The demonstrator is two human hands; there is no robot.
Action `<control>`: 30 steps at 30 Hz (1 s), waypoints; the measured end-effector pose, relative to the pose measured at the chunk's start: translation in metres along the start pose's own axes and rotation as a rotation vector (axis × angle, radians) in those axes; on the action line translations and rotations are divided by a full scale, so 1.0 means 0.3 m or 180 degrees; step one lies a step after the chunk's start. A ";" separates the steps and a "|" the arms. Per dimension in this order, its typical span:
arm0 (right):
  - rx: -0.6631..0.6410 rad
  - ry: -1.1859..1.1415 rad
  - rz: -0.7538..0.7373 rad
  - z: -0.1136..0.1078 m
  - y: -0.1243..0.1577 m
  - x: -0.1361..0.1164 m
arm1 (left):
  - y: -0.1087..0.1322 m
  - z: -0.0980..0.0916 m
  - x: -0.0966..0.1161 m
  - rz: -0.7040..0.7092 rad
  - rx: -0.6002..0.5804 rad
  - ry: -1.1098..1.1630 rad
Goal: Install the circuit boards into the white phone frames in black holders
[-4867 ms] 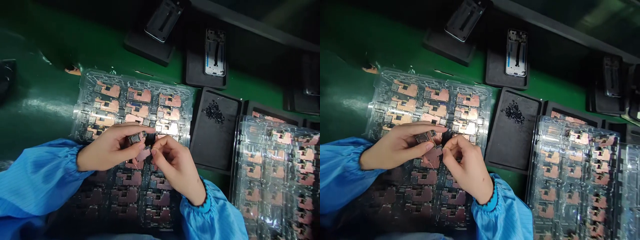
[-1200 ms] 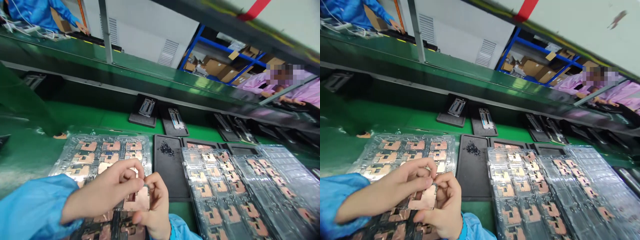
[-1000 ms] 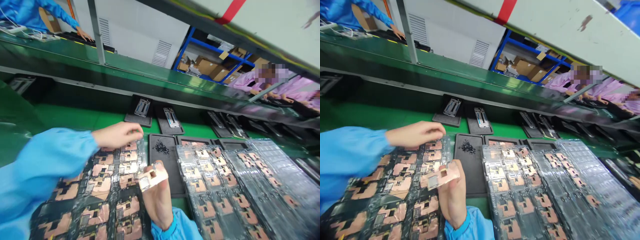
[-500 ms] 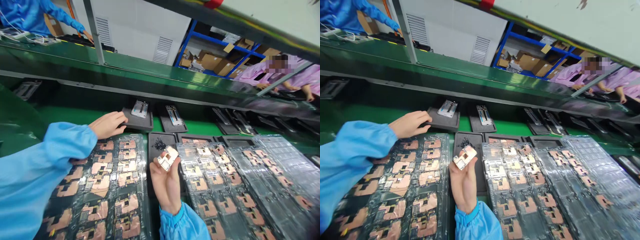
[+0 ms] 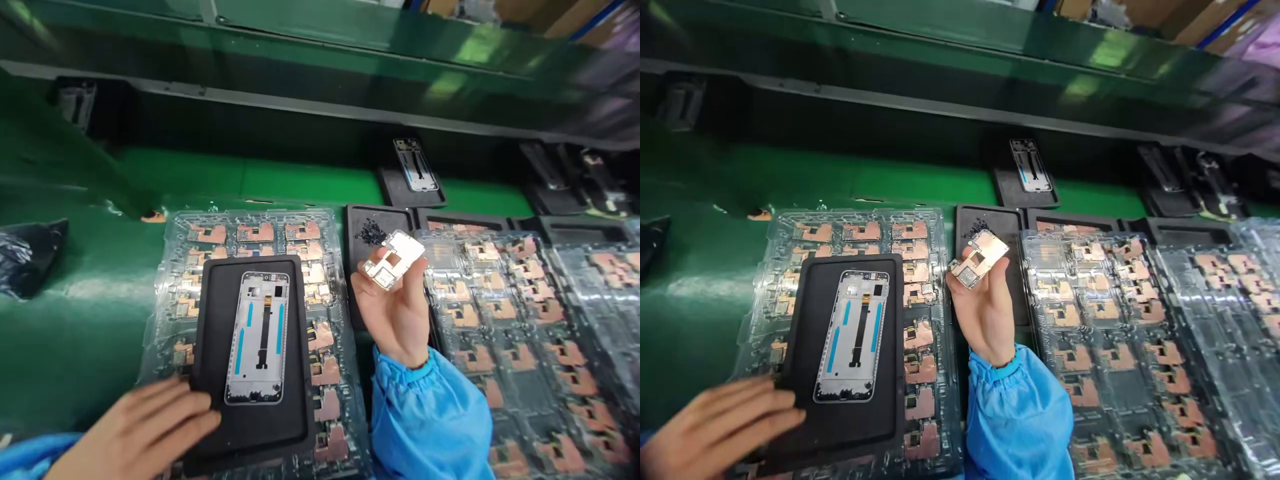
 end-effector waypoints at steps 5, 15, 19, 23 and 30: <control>-0.0157 0.0453 -0.0097 0.033 0.017 0.036 | -0.344 0.002 -0.064 -0.0165 0.0016 -0.0143; -0.2278 0.3132 -0.1753 0.241 0.126 0.036 | -0.238 -0.010 0.012 0.0593 0.0204 0.0674; -0.3655 0.4439 -0.2293 0.348 0.185 0.115 | -0.141 0.011 0.001 0.0419 0.0070 0.0499; -0.3922 0.4740 -0.2250 0.351 0.193 0.162 | -0.092 0.066 -0.032 0.0246 -0.0393 0.0527; -0.3911 0.4775 -0.2026 0.346 0.191 0.175 | -0.068 0.106 -0.032 0.0206 -0.0320 0.0574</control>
Point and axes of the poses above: each hand's wrist, its own y-axis away from the middle knuckle, its own z-axis out of the palm, x = y × z, the point moved 5 cm from there along -y, towards the middle knuckle, and after that the axes turned 14 degrees about -z, right-handed, at the moved point
